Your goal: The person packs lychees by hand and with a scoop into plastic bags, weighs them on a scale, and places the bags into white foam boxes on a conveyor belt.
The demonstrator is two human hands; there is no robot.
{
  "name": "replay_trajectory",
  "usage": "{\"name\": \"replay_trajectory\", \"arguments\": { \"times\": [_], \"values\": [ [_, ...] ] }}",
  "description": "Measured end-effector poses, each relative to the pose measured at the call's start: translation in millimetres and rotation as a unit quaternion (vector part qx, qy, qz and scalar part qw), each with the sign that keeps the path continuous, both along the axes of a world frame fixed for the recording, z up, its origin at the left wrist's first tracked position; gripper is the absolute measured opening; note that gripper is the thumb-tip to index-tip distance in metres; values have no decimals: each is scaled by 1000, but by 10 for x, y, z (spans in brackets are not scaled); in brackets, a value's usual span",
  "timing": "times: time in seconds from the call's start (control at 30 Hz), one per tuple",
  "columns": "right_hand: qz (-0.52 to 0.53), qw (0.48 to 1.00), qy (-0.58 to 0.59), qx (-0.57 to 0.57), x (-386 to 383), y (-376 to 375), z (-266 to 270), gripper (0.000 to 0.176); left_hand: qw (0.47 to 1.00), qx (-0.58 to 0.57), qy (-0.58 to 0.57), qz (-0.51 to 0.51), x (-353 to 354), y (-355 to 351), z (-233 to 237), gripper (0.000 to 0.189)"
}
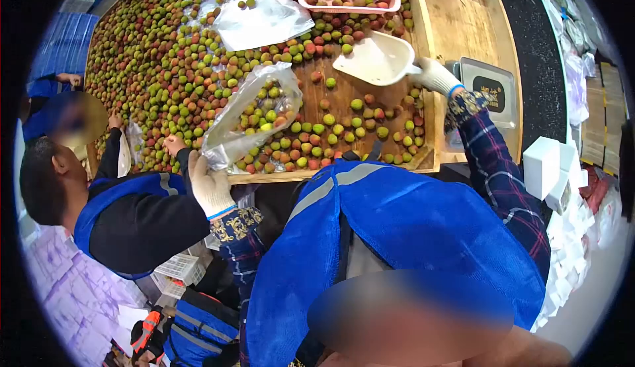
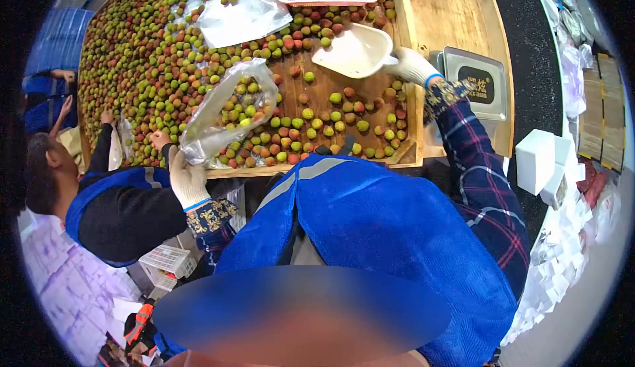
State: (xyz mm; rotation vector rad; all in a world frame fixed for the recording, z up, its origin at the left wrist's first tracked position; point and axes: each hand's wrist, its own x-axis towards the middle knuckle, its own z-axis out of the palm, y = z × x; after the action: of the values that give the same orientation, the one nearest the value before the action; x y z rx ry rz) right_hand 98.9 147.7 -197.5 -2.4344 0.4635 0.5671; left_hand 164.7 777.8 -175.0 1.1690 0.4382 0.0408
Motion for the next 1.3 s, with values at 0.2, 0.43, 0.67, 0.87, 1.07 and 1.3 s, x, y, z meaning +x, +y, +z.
{"name": "replay_trajectory", "arguments": {
  "times": [0.2, 0.43, 0.67, 0.87, 1.07, 1.3],
  "values": [
    [50, 994, -90, 25, 664, 457, -617, 59, 993, 30, 48, -104, -251, -421, 212, 42],
    [-18, 988, -119, 92, 756, 1037, -1016, 65, 988, 94, 119, -26, -646, -778, 71, 61],
    [-95, 977, -125, 145, 318, 1161, -889, 65, 953, 273, 88, -98, -779, -1065, -82, 95],
    [-147, 966, -101, 186, -196, 1208, -196, 64, 925, 370, 83, -3, -634, -1390, -247, 75],
    [-128, 971, -156, 131, -647, 1186, 201, 60, 982, 154, 88, 68, -389, -1235, -525, 31],
    [-65, 976, -113, 175, -905, 1132, 905, 55, 995, 91, -19, -32, -492, -1051, -339, 33]
  ]
}}
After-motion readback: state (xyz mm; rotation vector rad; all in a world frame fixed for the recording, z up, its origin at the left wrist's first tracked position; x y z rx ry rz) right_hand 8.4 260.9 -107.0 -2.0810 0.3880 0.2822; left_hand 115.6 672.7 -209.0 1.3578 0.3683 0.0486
